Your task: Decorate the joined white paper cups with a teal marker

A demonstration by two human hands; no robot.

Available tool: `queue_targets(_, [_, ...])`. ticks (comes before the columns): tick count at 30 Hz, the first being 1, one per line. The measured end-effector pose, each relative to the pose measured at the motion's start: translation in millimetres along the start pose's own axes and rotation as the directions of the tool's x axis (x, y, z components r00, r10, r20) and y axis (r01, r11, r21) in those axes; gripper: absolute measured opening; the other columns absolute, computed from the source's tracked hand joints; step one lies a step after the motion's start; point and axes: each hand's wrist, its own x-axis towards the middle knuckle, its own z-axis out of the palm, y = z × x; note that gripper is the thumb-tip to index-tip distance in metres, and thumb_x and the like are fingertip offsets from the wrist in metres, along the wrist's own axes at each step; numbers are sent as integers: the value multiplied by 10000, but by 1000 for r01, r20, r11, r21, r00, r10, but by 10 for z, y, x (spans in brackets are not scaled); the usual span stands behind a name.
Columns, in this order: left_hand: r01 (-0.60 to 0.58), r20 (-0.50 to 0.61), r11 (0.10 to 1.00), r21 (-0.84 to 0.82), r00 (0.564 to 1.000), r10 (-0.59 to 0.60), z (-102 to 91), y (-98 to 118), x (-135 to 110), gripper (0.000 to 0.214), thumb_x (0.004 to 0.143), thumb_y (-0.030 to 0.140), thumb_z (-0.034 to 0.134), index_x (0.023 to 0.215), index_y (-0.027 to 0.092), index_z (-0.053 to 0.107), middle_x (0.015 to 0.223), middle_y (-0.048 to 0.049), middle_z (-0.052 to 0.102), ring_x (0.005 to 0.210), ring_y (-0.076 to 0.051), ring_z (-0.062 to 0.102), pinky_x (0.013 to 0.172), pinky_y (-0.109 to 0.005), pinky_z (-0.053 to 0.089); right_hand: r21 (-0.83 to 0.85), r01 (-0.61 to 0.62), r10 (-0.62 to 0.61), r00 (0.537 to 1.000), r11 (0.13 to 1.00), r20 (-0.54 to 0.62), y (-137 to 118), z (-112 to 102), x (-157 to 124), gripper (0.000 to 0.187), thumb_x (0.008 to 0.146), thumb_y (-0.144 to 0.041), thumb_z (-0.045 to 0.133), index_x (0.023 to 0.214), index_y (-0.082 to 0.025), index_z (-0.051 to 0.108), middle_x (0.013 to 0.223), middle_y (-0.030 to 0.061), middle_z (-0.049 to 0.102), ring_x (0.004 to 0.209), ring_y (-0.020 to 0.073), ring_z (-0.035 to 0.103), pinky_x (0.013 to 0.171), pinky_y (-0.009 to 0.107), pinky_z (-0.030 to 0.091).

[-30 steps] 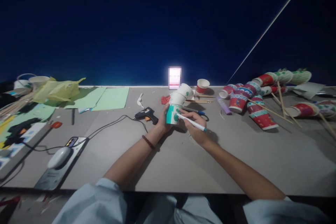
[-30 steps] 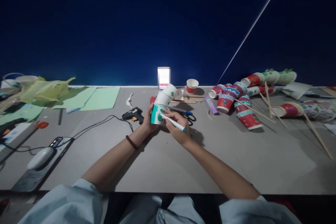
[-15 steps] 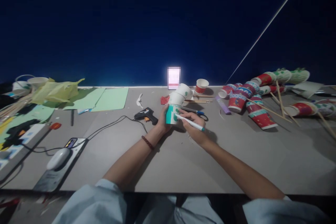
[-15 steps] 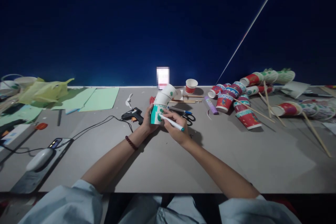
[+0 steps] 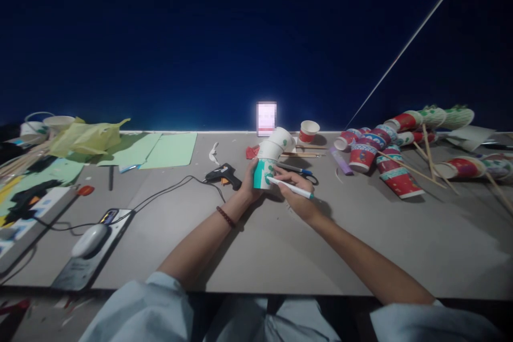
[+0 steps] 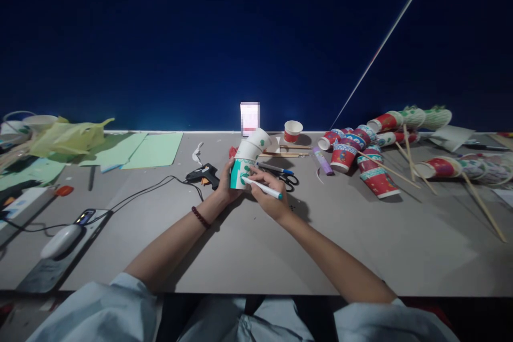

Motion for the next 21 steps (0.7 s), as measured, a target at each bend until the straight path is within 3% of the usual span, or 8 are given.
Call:
queue_targets(12, [-32, -9, 999, -4, 999, 32, 39, -1, -13, 325, 839, 427, 571, 902, 120, 654, 729, -62, 694, 585, -156, 637, 572, -255, 505, -26, 7, -7, 1000, 1000, 0, -35, 5, 9, 113, 757, -277, 694, 834, -203, 729, 1237, 138, 693, 1120, 287, 679, 909, 419, 566])
queue_targets(18, [36, 11, 999, 16, 999, -36, -15, 10, 5, 369, 804, 487, 604, 893, 131, 651, 690, -65, 682, 542, -172, 633, 498, -262, 493, 37, 11, -13, 998, 999, 68, -10, -30, 20, 96, 777, -305, 692, 751, -216, 714, 1202, 111, 715, 1224, 286, 613, 1052, 466, 472])
queue_targets(21, [19, 42, 1000, 20, 999, -20, -8, 18, -2, 355, 823, 476, 582, 908, 138, 653, 708, -68, 688, 553, -179, 639, 484, -265, 489, 60, 25, -29, 997, 998, 73, 16, -56, 31, 154, 805, -361, 667, 773, -215, 704, 1185, 103, 723, 1167, 280, 648, 1010, 464, 510])
